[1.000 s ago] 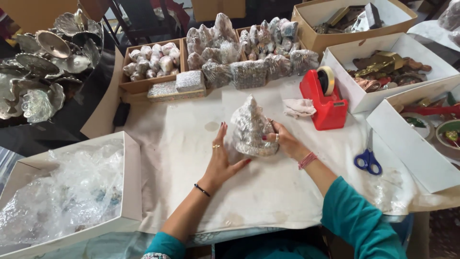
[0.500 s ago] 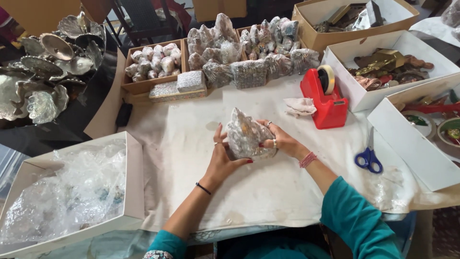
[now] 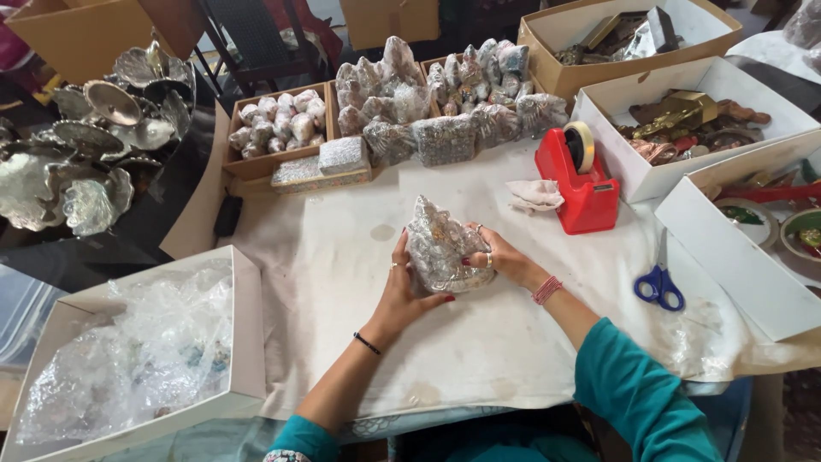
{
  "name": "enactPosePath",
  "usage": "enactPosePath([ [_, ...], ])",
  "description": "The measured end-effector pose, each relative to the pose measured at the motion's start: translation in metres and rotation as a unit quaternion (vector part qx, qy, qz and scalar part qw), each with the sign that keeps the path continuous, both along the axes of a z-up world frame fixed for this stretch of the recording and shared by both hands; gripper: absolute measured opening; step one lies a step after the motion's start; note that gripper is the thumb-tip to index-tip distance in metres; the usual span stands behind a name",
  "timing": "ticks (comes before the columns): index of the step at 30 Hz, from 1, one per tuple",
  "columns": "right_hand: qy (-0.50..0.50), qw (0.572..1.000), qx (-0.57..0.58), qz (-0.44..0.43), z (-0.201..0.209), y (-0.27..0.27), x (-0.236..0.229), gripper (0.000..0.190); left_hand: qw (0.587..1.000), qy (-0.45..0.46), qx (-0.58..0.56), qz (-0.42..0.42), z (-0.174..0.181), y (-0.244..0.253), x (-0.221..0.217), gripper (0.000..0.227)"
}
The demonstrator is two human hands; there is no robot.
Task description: The person unwraps a small decorative figurine from bubble wrap, wipes it with a cloth, and then re-wraps it in bubble wrap. The person handles the figurine and bubble wrap by hand, placing the wrapped item on the table among other packaged items.
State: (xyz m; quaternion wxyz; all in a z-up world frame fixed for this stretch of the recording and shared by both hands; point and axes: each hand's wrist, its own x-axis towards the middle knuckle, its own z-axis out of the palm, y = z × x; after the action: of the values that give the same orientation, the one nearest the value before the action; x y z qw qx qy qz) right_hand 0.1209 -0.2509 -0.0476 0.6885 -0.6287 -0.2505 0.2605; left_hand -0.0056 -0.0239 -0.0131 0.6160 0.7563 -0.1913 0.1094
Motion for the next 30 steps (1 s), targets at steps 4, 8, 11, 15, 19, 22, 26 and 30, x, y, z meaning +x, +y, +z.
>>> enactPosePath([
  [4, -0.011, 1.0, -0.005, -0.006, -0.003, -0.001, 0.001, 0.1, 1.0, -0.024, 0.01, -0.015, 0.004, -0.002, -0.001, 0.134],
  [8, -0.026, 1.0, 0.005, 0.006, 0.005, 0.003, -0.001, 0.101, 0.998, 0.007, -0.047, -0.04, -0.003, -0.002, 0.001, 0.131],
  [11, -0.033, 0.999, 0.019, 0.029, 0.012, 0.003, -0.008, 0.101, 0.999, 0.014, -0.036, -0.028, -0.005, -0.001, -0.001, 0.129],
  [15, -0.045, 0.998, 0.014, 0.029, 0.014, 0.002, -0.007, 0.098, 1.0, -0.027, 0.008, -0.012, -0.013, 0.002, 0.005, 0.13],
  [19, -0.043, 0.999, 0.001, 0.026, 0.016, 0.002, -0.01, 0.093, 0.996, -0.063, 0.063, 0.032, -0.006, 0.001, 0.001, 0.133],
  [22, -0.05, 0.998, -0.005, 0.026, 0.017, 0.001, -0.011, 0.088, 0.996, -0.049, 0.068, 0.026, -0.005, 0.002, 0.0, 0.138],
  [26, -0.076, 0.997, -0.003, 0.027, 0.013, 0.002, -0.008, 0.083, 0.992, -0.032, 0.111, 0.051, -0.002, 0.002, -0.002, 0.135],
  [30, -0.071, 0.997, 0.0, 0.029, 0.022, 0.002, -0.013, 0.083, 0.988, -0.06, 0.13, 0.06, -0.002, 0.001, -0.002, 0.135],
])
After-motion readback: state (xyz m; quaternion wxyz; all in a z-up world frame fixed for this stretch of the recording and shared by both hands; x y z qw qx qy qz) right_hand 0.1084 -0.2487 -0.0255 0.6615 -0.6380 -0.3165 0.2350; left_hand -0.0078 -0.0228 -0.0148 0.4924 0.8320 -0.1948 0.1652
